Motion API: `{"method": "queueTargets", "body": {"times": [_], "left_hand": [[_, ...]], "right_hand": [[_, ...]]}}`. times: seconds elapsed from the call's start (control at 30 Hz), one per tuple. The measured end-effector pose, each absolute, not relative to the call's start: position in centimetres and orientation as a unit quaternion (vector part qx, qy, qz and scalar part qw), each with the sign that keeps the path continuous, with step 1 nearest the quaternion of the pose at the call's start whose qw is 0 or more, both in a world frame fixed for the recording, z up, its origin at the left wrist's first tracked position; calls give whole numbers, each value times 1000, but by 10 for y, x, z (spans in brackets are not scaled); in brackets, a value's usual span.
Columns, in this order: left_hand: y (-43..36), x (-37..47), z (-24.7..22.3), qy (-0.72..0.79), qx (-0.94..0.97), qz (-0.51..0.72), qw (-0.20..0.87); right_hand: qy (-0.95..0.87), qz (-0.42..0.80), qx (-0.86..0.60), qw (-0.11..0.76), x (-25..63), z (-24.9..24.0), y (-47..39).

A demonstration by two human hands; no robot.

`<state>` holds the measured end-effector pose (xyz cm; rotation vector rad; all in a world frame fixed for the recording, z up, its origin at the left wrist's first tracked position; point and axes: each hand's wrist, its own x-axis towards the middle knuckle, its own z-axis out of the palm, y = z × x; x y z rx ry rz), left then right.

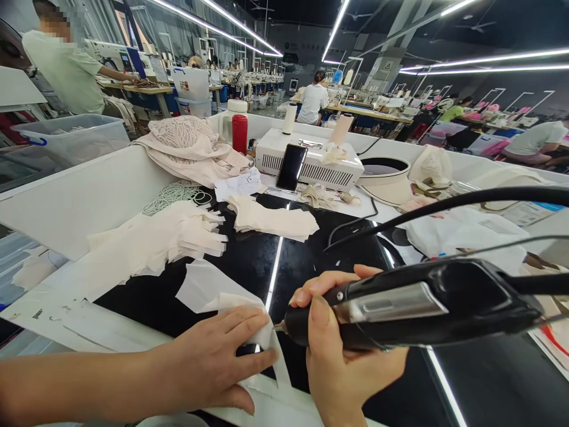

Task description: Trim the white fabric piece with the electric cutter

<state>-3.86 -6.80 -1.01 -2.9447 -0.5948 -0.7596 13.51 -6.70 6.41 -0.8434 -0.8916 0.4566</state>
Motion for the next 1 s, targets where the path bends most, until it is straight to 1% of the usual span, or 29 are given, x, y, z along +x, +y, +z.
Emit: {"method": "queueTargets", "body": {"times": [0.3, 0.53, 0.77, 1.0], "left_hand": [[-68, -51, -8, -201, -953, -227, 4], [-67, -50, -12, -199, -952, -233, 3], [-67, -51, -16, -197, -953, -232, -6], [-64, -50, -21, -195, -946, -260, 2]], "right_hand": [[-402, 213, -409, 791, 128, 68, -73], [-406, 211, -381, 804, 129, 69, -61], [-427, 218, -365, 798, 125, 66, -52], [-407, 220, -390, 796, 129, 67, -58]]}}
